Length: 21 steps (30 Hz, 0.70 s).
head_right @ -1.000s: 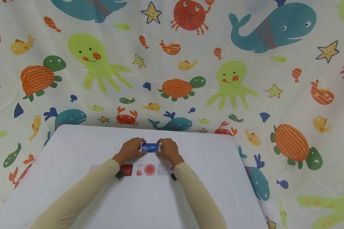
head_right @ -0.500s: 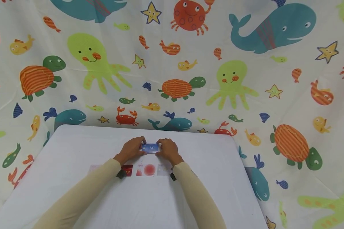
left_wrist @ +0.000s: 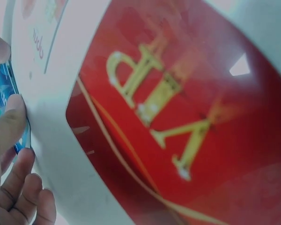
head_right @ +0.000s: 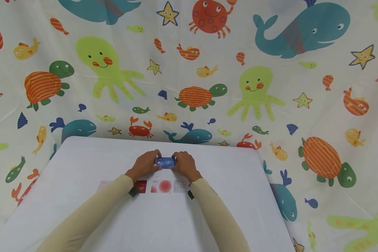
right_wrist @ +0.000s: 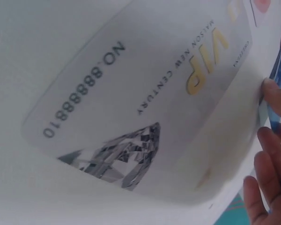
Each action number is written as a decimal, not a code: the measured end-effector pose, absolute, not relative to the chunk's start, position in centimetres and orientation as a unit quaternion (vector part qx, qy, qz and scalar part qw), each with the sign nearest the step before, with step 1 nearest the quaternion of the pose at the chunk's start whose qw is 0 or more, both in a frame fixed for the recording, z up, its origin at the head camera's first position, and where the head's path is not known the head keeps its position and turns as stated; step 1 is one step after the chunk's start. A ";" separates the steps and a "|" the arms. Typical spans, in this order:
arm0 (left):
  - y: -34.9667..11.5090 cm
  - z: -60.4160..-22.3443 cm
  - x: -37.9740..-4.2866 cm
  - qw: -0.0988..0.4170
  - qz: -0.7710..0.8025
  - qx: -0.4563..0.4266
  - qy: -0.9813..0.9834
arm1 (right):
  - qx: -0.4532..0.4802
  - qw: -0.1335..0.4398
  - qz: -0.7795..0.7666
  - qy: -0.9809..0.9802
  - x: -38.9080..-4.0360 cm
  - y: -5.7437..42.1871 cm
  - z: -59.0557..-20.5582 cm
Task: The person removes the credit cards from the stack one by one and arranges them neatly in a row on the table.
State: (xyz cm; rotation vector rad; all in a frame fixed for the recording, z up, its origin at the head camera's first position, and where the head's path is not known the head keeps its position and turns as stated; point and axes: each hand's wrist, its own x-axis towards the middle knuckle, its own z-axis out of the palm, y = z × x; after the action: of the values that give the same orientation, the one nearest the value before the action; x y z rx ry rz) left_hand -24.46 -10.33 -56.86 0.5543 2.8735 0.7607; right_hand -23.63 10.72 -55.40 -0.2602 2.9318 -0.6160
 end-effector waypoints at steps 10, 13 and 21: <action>-10.6 -56.4 -24.7 0.057 0.248 0.182 0.950 | -0.097 0.060 -0.216 0.970 -23.5 10.9 -55.0; -10.6 -56.4 -24.8 0.060 0.245 0.182 0.950 | -0.101 0.060 -0.218 0.969 -23.4 11.0 -54.7; -10.5 -56.2 -24.6 0.055 0.235 0.191 0.952 | -0.107 0.056 -0.219 0.968 -23.2 11.4 -54.3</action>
State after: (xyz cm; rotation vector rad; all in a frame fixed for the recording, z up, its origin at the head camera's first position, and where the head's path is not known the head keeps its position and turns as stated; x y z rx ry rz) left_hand -24.64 -10.49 -56.21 0.5792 2.8896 0.7122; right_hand -23.20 11.41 -54.26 -0.3256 2.9373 -0.6650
